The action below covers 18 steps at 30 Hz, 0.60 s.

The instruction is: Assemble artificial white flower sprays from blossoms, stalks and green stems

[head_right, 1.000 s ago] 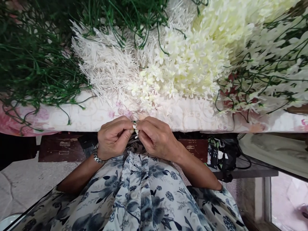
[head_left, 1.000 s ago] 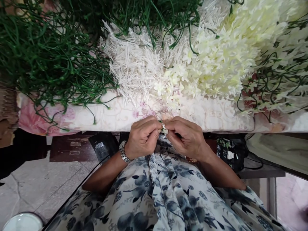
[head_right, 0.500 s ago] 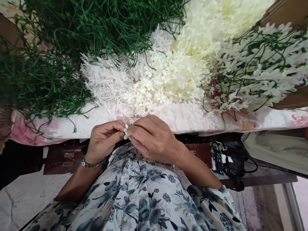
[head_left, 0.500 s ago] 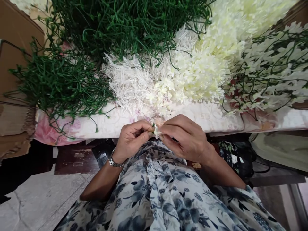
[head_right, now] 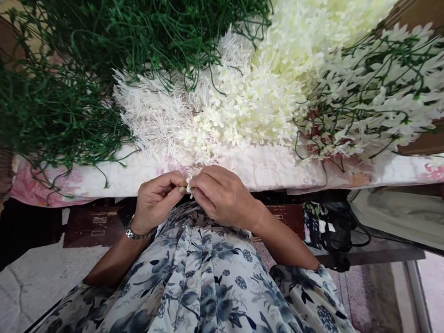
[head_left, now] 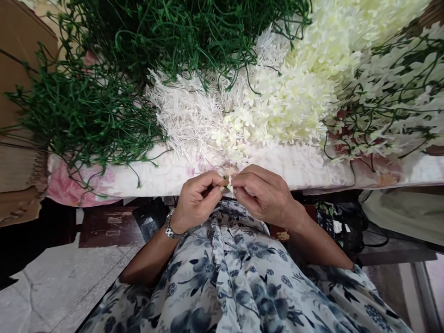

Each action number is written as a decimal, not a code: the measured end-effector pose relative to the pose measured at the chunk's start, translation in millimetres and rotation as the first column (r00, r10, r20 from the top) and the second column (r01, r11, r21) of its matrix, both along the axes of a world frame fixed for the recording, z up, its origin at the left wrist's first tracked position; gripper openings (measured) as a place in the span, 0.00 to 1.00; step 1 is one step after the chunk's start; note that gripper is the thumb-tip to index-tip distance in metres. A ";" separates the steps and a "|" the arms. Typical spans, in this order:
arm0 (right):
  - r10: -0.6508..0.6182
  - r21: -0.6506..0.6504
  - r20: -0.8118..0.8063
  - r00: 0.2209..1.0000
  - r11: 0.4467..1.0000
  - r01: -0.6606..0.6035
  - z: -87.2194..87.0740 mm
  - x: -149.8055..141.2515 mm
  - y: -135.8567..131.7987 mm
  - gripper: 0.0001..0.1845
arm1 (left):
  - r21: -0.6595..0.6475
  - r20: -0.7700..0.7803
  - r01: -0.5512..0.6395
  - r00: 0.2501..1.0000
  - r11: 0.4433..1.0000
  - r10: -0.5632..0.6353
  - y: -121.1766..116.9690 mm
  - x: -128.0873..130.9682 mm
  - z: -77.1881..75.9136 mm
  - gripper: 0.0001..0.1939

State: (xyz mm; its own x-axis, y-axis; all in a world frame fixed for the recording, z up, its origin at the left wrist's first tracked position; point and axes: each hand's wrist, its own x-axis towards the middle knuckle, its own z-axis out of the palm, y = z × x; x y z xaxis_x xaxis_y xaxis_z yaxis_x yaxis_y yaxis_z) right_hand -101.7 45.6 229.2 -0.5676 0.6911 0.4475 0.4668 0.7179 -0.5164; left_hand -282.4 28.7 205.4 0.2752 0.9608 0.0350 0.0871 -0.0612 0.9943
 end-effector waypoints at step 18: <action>-0.031 -0.007 0.042 0.999 0.999 0.032 -9.8 -7.5 -1.0 0.06 | -0.028 -0.130 -0.023 0.991 0.999 0.019 3.8 2.6 0.9 0.06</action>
